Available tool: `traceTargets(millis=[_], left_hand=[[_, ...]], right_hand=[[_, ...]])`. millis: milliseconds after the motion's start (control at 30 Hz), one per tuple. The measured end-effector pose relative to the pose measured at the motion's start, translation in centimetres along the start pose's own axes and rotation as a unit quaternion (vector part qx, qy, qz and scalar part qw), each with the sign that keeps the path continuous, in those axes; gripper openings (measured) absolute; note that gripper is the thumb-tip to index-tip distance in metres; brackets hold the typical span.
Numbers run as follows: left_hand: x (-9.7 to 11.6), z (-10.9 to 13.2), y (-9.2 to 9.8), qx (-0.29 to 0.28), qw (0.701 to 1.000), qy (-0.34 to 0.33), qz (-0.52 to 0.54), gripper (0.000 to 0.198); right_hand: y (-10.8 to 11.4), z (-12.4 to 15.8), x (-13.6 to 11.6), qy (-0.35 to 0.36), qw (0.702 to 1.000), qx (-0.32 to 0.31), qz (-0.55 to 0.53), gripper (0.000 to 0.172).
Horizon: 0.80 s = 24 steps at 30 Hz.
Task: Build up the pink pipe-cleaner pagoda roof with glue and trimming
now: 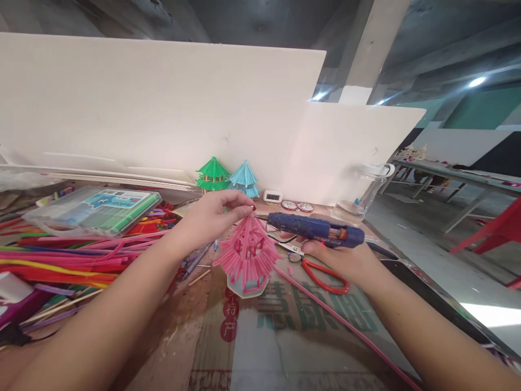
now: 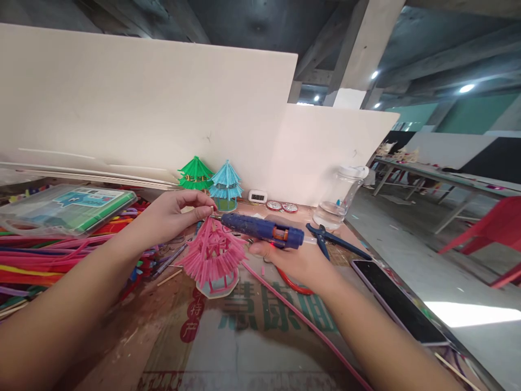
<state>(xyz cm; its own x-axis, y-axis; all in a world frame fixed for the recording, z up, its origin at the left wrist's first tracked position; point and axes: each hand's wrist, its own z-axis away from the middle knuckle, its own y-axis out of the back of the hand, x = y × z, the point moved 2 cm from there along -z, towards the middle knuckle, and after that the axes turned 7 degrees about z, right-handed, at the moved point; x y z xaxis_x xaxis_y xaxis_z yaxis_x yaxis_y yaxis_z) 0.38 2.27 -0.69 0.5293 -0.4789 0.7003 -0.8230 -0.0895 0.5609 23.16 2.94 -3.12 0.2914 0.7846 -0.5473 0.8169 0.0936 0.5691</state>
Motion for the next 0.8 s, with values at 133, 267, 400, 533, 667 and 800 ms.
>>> traceTargets(millis=[133,267,400,533,667,800], left_hand=[[0.2,0.1,0.0,0.001,1.0,0.003,-0.007,0.03],[0.5,0.1,0.0,0.002,1.0,0.004,-0.007,0.029],[0.5,0.1,0.0,0.002,1.0,0.003,-0.008,0.028],[0.6,0.1,0.0,0.004,1.0,0.004,-0.013,0.027],[0.9,0.2,0.0,0.005,1.0,0.002,-0.019,0.026],[0.9,0.2,0.0,0.003,1.0,0.0,-0.017,0.026]], right_hand=[[-0.2,0.3,0.5,-0.039,0.998,0.008,0.041,0.036],[-0.2,0.2,0.7,-0.047,0.996,0.01,0.077,0.036],[-0.4,0.2,1.1,-0.064,0.995,0.014,0.069,0.034],[-0.6,0.3,1.3,-0.067,0.995,0.017,0.066,0.032],[-0.7,0.4,1.3,-0.077,0.995,0.013,0.063,0.029],[-0.7,0.4,1.3,-0.074,0.995,0.012,0.071,0.028]])
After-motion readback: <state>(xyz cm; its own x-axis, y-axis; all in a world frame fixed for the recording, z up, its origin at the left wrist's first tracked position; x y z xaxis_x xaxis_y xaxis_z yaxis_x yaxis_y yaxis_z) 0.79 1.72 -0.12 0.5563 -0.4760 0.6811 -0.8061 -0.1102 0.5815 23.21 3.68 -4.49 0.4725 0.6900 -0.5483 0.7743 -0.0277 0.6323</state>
